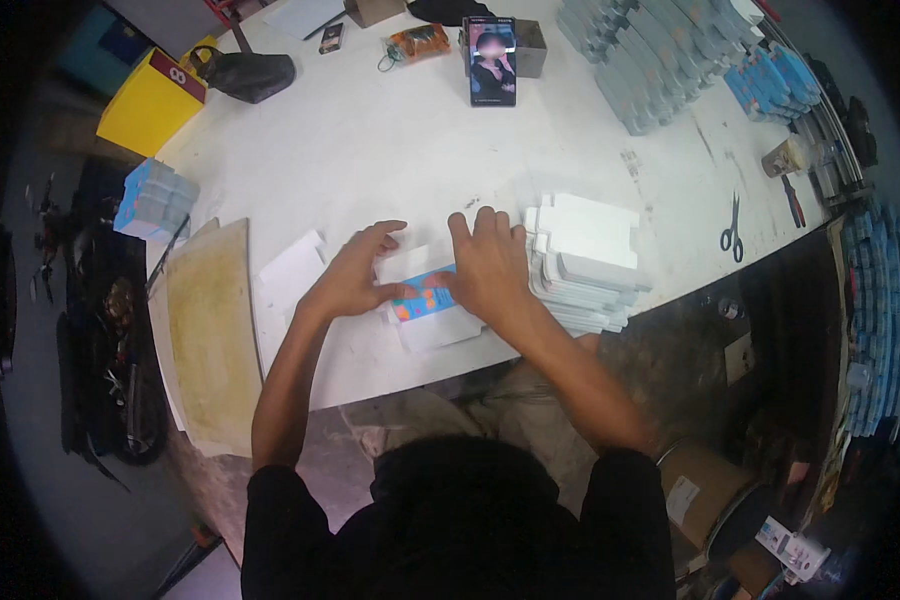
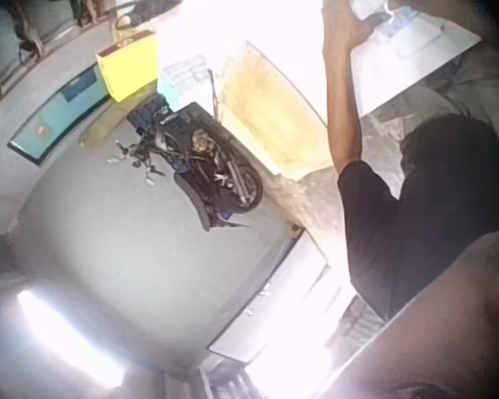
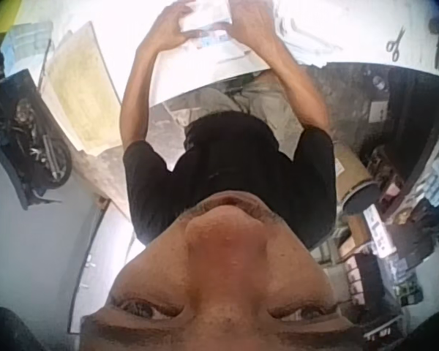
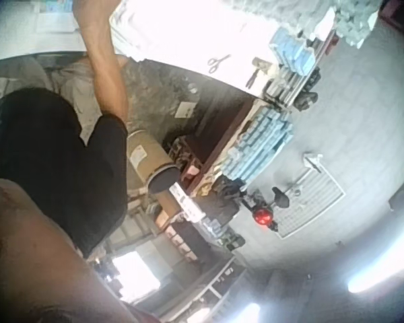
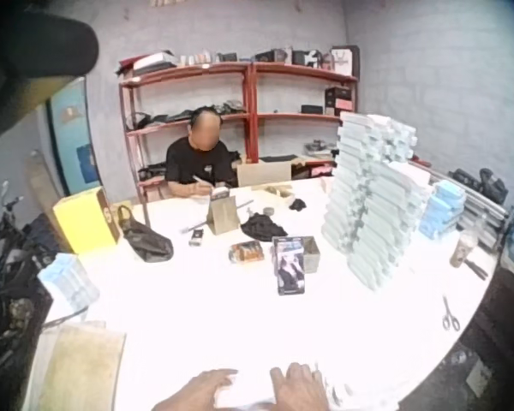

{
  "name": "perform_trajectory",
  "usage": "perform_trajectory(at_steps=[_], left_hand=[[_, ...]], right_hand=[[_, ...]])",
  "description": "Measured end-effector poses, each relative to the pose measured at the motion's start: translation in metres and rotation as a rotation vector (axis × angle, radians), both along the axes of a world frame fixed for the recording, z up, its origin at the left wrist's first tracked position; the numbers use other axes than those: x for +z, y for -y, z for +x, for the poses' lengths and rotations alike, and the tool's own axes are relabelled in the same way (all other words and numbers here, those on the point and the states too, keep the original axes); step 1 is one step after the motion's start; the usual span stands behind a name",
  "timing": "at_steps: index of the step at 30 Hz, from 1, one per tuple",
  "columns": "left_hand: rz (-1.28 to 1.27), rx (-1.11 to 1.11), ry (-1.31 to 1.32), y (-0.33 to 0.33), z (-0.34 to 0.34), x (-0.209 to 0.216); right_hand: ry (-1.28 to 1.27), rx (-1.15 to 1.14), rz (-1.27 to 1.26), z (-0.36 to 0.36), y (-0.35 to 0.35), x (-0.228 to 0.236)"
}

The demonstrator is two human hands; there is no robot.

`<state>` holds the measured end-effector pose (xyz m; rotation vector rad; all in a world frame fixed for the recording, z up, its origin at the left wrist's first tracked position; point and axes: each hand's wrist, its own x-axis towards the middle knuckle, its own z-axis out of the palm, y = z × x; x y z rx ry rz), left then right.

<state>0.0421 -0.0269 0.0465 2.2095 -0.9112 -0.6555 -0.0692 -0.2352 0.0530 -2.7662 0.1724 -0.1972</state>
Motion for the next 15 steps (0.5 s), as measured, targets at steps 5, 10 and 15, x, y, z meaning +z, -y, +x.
perform_trajectory(at_steps=[5, 10, 15], left_hand=[[0.101, 0.01, 0.285, -0.001, -0.003, 0.004], [0.088, -0.082, 0.38, -0.001, -0.023, 0.031], [-0.408, 0.006, 0.313, -0.014, -0.038, 0.025]], right_hand=[[0.002, -0.019, -0.062, 0.001, -0.002, 0.0], [0.022, 0.366, -0.124, -0.027, -0.003, -0.004], [0.368, 0.382, 0.146, -0.062, 0.011, 0.022]])
